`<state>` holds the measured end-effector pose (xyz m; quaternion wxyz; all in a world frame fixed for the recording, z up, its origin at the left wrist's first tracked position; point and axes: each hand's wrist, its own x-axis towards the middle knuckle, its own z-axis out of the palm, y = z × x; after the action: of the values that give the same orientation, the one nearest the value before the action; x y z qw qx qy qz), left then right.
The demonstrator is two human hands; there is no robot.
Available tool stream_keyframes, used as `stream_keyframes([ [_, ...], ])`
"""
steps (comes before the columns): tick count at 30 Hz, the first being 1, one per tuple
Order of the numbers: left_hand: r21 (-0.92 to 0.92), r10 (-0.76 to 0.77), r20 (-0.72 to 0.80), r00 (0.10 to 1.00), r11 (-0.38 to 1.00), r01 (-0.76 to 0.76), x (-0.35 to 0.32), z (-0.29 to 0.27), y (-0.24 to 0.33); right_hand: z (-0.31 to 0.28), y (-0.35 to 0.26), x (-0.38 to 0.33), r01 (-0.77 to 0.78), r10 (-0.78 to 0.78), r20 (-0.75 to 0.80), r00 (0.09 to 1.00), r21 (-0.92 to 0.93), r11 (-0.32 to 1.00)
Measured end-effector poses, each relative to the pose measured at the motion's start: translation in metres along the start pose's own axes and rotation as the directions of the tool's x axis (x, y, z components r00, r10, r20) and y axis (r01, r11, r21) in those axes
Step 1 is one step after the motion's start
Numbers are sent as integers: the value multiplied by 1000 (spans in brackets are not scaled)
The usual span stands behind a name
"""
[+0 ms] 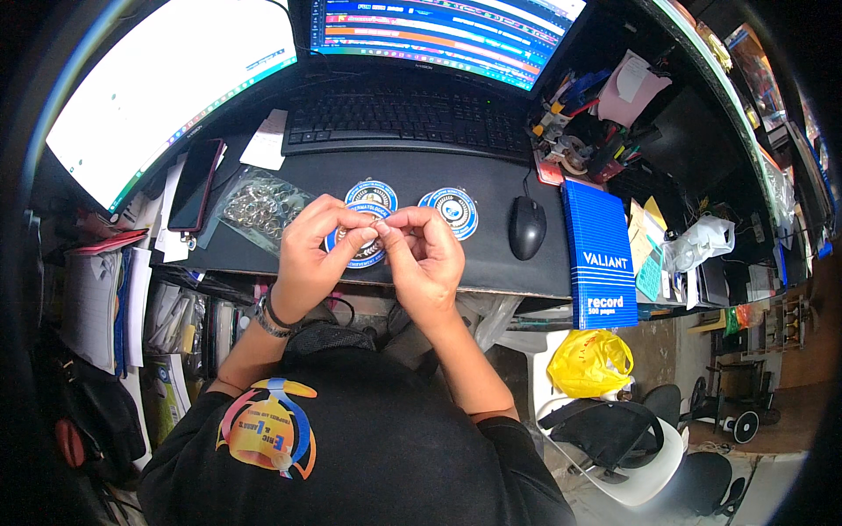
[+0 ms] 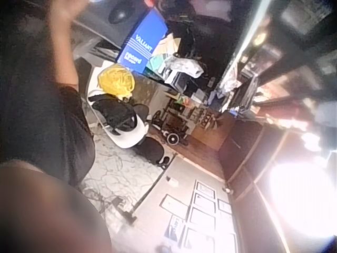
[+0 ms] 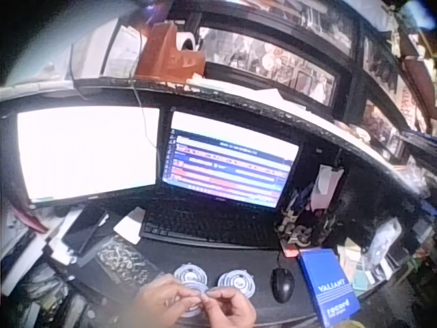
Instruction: The person repeatedly picks up small round blue-and-white discs and metal key rings from a desk, attaches each ring to a disc, and places the assembled keychains into a growing stack. The process is repeated for multiple units throughout the clip.
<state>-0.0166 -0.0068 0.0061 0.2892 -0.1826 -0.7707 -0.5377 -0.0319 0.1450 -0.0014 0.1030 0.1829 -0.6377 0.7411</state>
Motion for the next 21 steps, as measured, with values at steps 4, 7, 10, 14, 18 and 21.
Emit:
stream_keyframes([
  [4,30,31,-23,999,999,-30,0,-1,2,1,-2,-1,11,-11,1,1000,18,1000],
  [7,28,29,-30,999,999,-28,-1,-1,3,2,-1,-2,22,-23,7,1000,28,999],
  [10,38,23,-33,999,999,-21,-1,-2,4,3,1,-2,41,-42,4,999,36,998],
  [14,44,20,-36,999,999,-18,-2,-2,4,3,4,-3,50,-50,4,999,37,998],
  [18,40,1,-30,1000,999,0,-4,-3,4,1,5,1,184,-178,54,983,-143,973],
  [21,67,60,-8,998,996,-60,-5,-2,1,-6,-2,6,186,-175,65,982,-297,937],
])
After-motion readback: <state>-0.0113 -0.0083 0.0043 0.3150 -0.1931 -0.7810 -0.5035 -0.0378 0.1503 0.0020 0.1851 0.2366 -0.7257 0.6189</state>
